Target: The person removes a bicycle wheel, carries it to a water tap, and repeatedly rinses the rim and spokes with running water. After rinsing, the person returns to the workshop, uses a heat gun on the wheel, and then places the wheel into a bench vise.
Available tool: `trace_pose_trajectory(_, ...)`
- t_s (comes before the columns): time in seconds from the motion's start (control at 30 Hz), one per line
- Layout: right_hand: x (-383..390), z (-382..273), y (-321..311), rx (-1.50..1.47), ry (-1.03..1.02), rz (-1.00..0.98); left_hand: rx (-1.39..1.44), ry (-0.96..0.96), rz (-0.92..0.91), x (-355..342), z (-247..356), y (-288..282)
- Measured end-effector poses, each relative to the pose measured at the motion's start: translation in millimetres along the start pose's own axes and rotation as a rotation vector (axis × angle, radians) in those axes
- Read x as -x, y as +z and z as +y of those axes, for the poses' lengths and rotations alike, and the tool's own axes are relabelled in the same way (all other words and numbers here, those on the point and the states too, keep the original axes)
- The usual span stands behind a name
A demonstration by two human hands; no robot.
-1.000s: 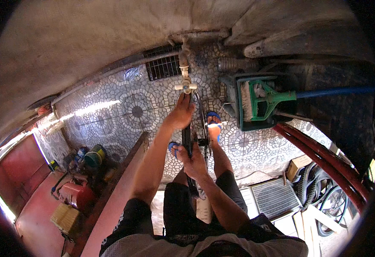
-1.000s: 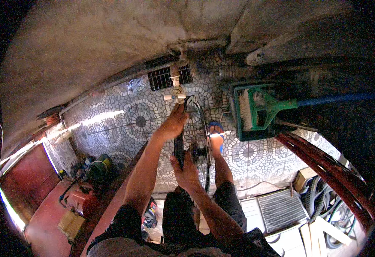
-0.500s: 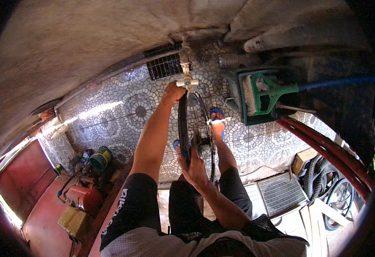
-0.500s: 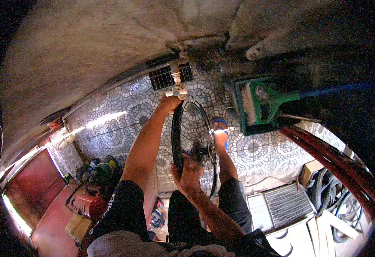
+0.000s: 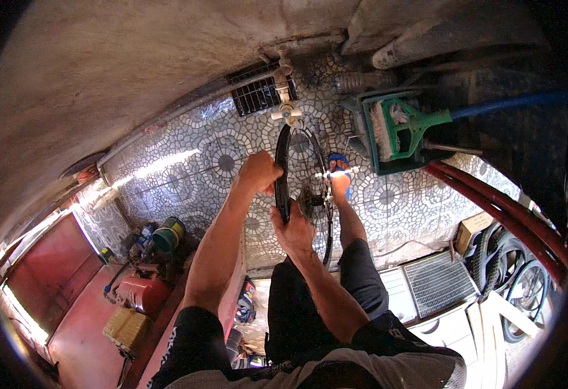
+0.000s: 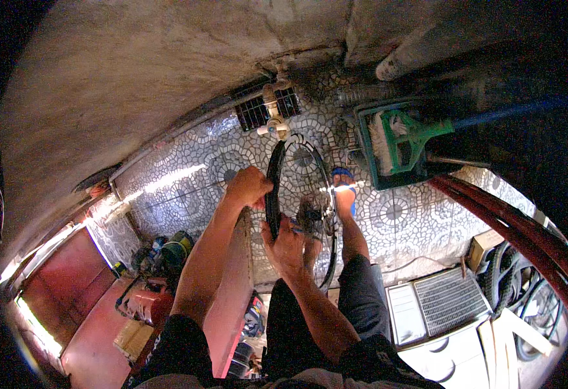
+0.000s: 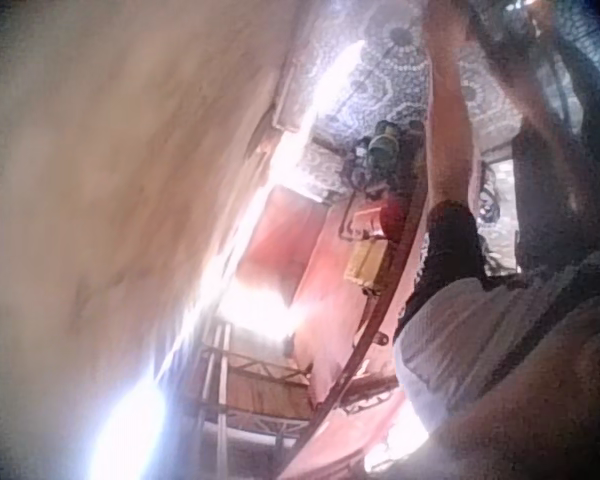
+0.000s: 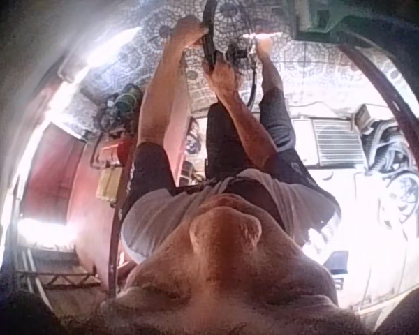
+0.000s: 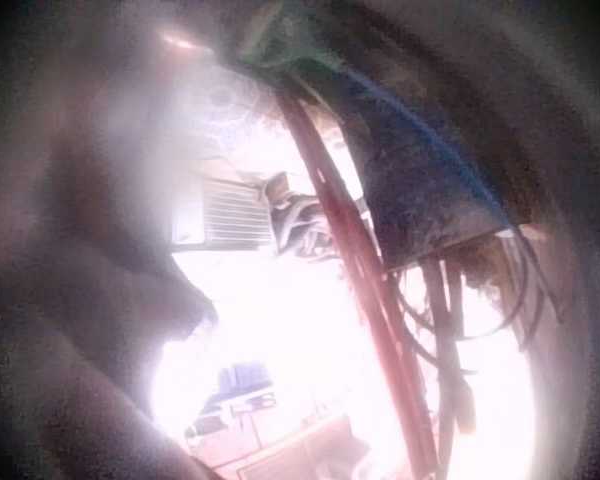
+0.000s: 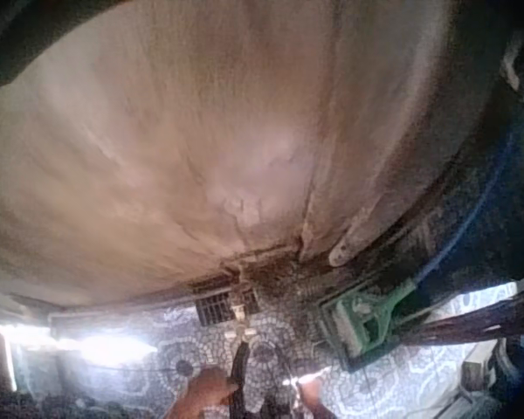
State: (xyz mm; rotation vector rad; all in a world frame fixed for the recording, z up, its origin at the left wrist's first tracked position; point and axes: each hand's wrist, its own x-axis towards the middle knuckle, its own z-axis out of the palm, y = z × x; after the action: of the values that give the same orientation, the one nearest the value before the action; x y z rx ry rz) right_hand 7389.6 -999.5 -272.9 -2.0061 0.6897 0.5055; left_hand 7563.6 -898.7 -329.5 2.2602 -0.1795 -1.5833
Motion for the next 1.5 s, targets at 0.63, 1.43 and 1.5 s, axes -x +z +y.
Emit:
trace_pose_trajectory(0.63, 12.4, 11.8, -0.3, -0.011, -0.106, 0.034, -0.725, 0.118, 0.098, -107.3, -26.6, 1.3)
trace_pose_trajectory(1.43, -29.4, -10.5, -30.7, -0.009, 0.013, -0.089, -0.084, 0.059, 0.557, -156.3, -39.7, 17.0)
trace_pose_trajectory(1.5, -29.6, -9.6, -28.2, -0.052, 0.044, -0.113, -0.186, 0.107, 0.425, -143.4, -48.3, 14.5)
